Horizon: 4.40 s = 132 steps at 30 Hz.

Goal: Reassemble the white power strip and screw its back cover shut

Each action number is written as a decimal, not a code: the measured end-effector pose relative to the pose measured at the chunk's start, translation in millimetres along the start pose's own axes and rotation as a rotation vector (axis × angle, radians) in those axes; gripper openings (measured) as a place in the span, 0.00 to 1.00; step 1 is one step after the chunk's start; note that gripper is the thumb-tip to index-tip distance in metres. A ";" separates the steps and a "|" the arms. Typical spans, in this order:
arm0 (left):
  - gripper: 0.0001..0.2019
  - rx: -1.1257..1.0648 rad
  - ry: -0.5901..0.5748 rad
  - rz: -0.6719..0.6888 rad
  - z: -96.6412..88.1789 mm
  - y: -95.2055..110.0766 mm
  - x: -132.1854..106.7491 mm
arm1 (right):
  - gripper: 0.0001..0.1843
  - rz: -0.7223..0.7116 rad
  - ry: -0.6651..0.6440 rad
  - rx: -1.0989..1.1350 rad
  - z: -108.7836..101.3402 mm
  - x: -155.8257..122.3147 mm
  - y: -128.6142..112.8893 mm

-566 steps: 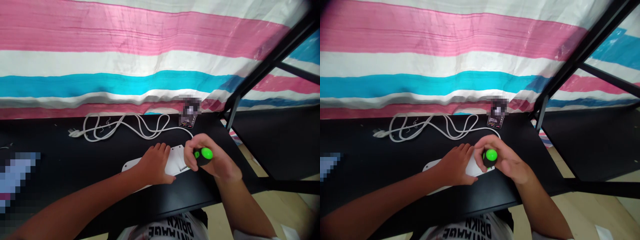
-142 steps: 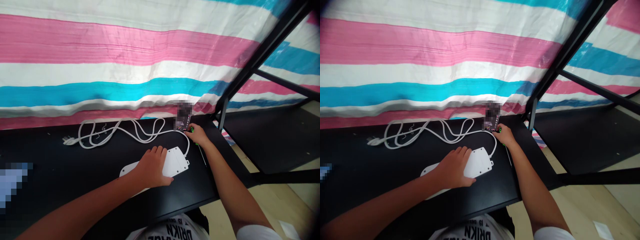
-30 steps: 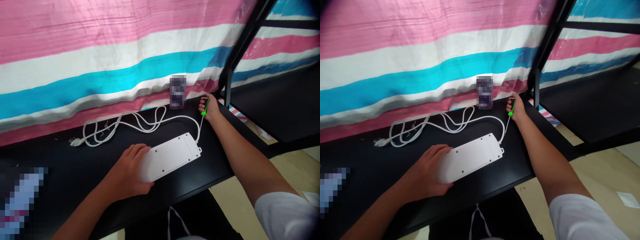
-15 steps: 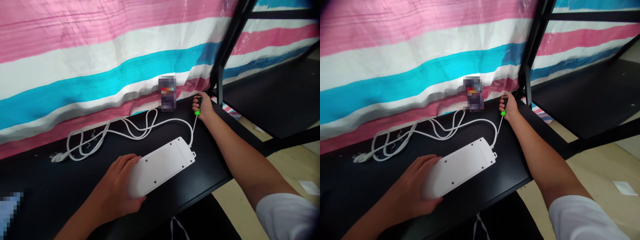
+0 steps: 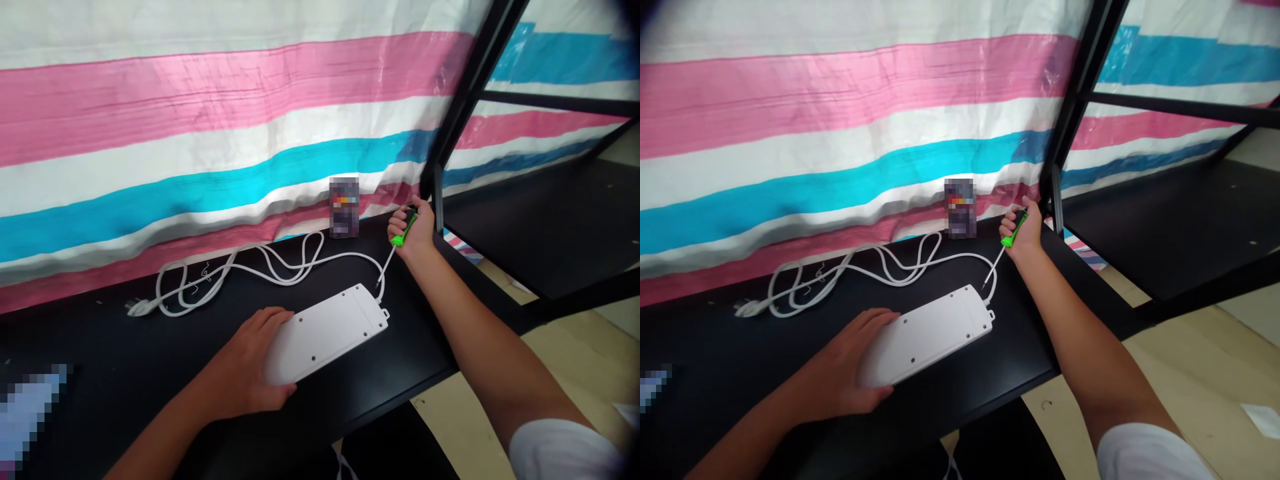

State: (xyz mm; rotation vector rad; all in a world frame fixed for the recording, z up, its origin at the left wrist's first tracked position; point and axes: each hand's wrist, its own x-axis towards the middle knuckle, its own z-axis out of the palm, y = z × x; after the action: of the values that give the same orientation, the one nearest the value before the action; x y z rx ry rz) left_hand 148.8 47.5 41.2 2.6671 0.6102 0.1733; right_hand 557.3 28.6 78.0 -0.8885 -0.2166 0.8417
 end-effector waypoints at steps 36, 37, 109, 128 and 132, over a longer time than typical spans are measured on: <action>0.48 -0.104 -0.024 0.028 -4.6 8.0 6.0 | 0.25 -0.378 -0.316 -0.002 41.6 -79.7 10.4; 0.49 -0.107 -0.023 0.029 -4.5 7.9 5.9 | 0.25 -0.387 -0.325 -0.011 41.4 -80.4 8.3; 0.48 -0.200 0.069 0.079 7.2 20.6 8.9 | 0.18 -0.353 -0.602 -0.116 62.2 -145.2 50.8; 0.49 -0.180 0.048 0.080 7.4 17.6 5.9 | 0.10 -0.411 -0.782 -0.321 71.2 -174.4 71.4; 0.46 -0.166 0.039 0.081 7.4 16.7 4.6 | 0.16 -0.337 -0.846 -0.360 89.2 -169.7 76.7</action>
State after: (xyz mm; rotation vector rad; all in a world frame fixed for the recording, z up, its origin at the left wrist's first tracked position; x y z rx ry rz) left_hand 160.9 33.2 41.4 2.5337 0.4779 0.2864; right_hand 357.2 -15.0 104.2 -0.7469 -1.2525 0.8304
